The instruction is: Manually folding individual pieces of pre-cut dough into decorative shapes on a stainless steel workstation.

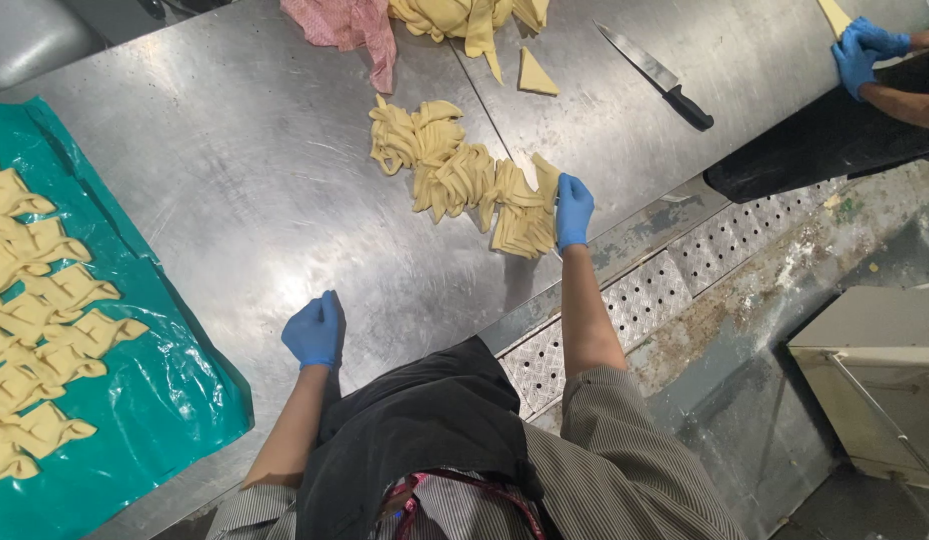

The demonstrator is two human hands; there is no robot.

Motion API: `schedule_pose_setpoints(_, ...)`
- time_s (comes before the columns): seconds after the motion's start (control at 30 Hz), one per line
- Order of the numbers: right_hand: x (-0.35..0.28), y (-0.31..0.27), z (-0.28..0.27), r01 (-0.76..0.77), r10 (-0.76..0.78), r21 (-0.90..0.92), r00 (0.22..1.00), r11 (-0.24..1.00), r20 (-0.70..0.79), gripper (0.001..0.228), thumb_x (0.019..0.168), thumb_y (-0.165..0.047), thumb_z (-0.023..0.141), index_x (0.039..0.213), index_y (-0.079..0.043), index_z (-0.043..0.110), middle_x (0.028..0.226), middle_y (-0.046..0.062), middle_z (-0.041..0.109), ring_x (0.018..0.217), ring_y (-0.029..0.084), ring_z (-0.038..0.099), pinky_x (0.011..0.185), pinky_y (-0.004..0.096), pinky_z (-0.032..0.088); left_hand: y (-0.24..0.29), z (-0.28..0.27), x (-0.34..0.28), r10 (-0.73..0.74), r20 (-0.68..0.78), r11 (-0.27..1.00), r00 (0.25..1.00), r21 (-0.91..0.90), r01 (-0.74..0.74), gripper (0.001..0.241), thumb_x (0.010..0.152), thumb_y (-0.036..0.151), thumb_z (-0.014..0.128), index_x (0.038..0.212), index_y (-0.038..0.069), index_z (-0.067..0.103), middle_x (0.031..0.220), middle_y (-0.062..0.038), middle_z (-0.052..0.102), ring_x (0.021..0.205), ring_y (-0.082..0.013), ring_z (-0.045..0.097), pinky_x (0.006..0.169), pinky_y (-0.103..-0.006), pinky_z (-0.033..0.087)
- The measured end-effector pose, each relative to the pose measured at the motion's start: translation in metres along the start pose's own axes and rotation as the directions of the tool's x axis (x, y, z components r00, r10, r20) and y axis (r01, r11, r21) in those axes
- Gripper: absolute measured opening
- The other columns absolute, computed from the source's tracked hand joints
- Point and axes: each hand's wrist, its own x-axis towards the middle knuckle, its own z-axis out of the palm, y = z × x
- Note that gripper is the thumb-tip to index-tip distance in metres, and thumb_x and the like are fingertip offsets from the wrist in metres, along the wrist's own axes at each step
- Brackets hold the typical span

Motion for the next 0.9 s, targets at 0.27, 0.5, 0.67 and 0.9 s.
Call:
schedule_pose_setpoints(0.27, -0.137, 0.035, 0.103, -0.166, 0.070, 0.202, 0.908, 0.965, 0.414, 0.026, 0.100, -0.022, 0.067, 0.116, -0.001, 0.071, 0.096, 0.001, 0.069, 0.082, 0.009, 0.065, 0.070, 0.026, 0.057, 0.081, 0.032, 0.021, -0.069, 0.219, 0.656, 0.973, -0.725, 0.210, 0.029, 0.099, 0.020, 0.069, 0.120, 0.002, 0.073, 0.118, -0.014, 0.075, 0.105, -0.0192, 0.073, 0.093, -0.0321, 0.057)
schedule_pose_setpoints(0.5, -0.255, -0.013, 0.158, -0.082, -0.004, 0.103, 0.764, 0.991, 0.646, 0.029, 0.099, -0.016, 0.066, 0.125, -0.002, 0.072, 0.106, 0.004, 0.072, 0.090, 0.010, 0.069, 0.080, 0.026, 0.058, 0.079, 0.049, 0.010, -0.260, 0.399, 0.548, 0.879, -0.689, 0.475, 0.040, 0.102, 0.023, 0.060, 0.136, 0.003, 0.063, 0.115, -0.012, 0.077, 0.096, -0.0155, 0.070, 0.086, -0.0289, 0.057)
schedule_pose_setpoints(0.67, -0.260, -0.024, 0.146, 0.060, -0.086, 0.062, 0.758, 0.996, 0.647, 0.025, 0.093, -0.011, 0.074, 0.116, 0.000, 0.074, 0.110, 0.009, 0.073, 0.095, 0.014, 0.070, 0.083, 0.027, 0.056, 0.076, 0.043, 0.000, -0.275, 0.424, 0.588, 0.863, -0.636, 0.501, 0.040, 0.097, 0.023, 0.068, 0.130, 0.001, 0.067, 0.112, -0.013, 0.077, 0.093, -0.0133, 0.071, 0.083, -0.0284, 0.057)
schedule_pose_setpoints(0.9, -0.257, -0.010, 0.148, 0.160, -0.140, 0.024, 0.771, 0.987, 0.622, 0.022, 0.093, -0.008, 0.075, 0.114, -0.003, 0.078, 0.106, 0.010, 0.073, 0.094, 0.017, 0.071, 0.082, 0.027, 0.056, 0.067, 0.064, -0.007, -0.296, 0.371, 0.579, 0.880, -0.663, 0.474, 0.036, 0.101, 0.025, 0.064, 0.127, 0.000, 0.072, 0.110, -0.013, 0.079, 0.092, -0.0116, 0.072, 0.083, -0.0276, 0.058)
